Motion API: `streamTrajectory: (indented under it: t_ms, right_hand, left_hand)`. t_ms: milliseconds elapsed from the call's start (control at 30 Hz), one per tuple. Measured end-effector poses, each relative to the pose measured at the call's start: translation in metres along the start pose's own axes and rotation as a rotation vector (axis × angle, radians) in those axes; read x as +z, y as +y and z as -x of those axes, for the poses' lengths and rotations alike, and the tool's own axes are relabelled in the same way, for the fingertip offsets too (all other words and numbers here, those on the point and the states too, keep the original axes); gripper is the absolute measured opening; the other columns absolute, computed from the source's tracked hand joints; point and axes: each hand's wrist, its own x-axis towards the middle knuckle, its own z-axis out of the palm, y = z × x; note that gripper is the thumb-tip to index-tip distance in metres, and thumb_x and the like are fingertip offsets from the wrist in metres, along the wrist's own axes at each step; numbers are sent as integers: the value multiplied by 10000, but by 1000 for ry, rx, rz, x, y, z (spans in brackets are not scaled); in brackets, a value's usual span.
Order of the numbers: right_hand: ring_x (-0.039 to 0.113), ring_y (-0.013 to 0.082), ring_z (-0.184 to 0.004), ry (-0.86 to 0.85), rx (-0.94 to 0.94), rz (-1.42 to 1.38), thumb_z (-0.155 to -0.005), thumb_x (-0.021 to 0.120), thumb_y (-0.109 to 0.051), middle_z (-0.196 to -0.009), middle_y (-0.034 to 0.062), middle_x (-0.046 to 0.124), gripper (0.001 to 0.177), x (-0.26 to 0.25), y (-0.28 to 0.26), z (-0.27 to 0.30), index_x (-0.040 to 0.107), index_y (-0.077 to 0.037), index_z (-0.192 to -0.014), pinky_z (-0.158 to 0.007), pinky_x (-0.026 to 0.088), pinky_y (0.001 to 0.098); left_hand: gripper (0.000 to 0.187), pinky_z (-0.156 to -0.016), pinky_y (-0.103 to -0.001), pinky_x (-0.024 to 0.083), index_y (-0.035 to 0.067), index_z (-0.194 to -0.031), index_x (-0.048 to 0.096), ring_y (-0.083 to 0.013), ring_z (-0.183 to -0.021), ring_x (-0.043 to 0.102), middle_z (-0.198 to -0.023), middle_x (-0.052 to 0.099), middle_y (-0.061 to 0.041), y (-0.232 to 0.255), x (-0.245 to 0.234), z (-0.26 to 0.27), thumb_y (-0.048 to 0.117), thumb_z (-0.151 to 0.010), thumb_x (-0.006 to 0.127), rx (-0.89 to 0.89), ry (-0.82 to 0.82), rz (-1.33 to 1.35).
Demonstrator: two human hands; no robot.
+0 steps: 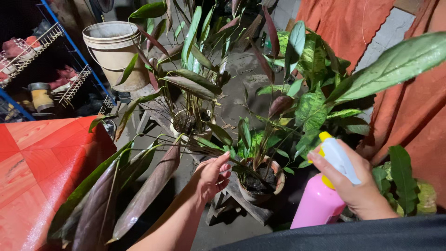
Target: The person sprays water from a pink spray bottle onto the leaves of several potted plants. They hold and turn the plants to reach different leaves while misting them.
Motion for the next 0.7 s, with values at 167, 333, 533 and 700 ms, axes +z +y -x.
streamTrajectory:
  t_ms: [167,333,533,700]
  right_hand:
    - [592,85,-707,-21,89,-70,-918,689,-268,-868,30,739,234,-15,-3,-12,712,-47,-991,-610,442,256]
    - [650,105,-738,-24,80,-35,-901,697,-228,-844,54,744,205,-16,1,-13,726,-44,-988,-648,489,267]
    - [666,85,-773,-72,-10,-7,-878,700,-195,-857,25,759,171,-14,3,-5,710,-49,-966,-674,504,252]
    - [624,79,-708,-32,55,63,-863,716,-205,-807,18,752,161,-16,-5,-1,714,-67,-945,-623,487,263]
  left_hand:
    - [376,-731,-315,453,206,-833,534,-93,-710,549,-719,553,89,-4,1,-1,522,-905,727,-14,-26,-60]
    - [436,-712,-335,461,154,-855,626,-133,-726,601,-725,636,41,0,12,14,585,-920,619,-135,-11,-99]
    - [239,-588,-261,439,143,-1113,695,-77,-660,519,-731,537,60,-3,65,36,346,-1002,636,147,-463,-247]
    - [572,-524,-265,513,223,-1551,446,-136,-616,642,-816,718,-95,14,136,25,124,-993,527,288,-642,-481]
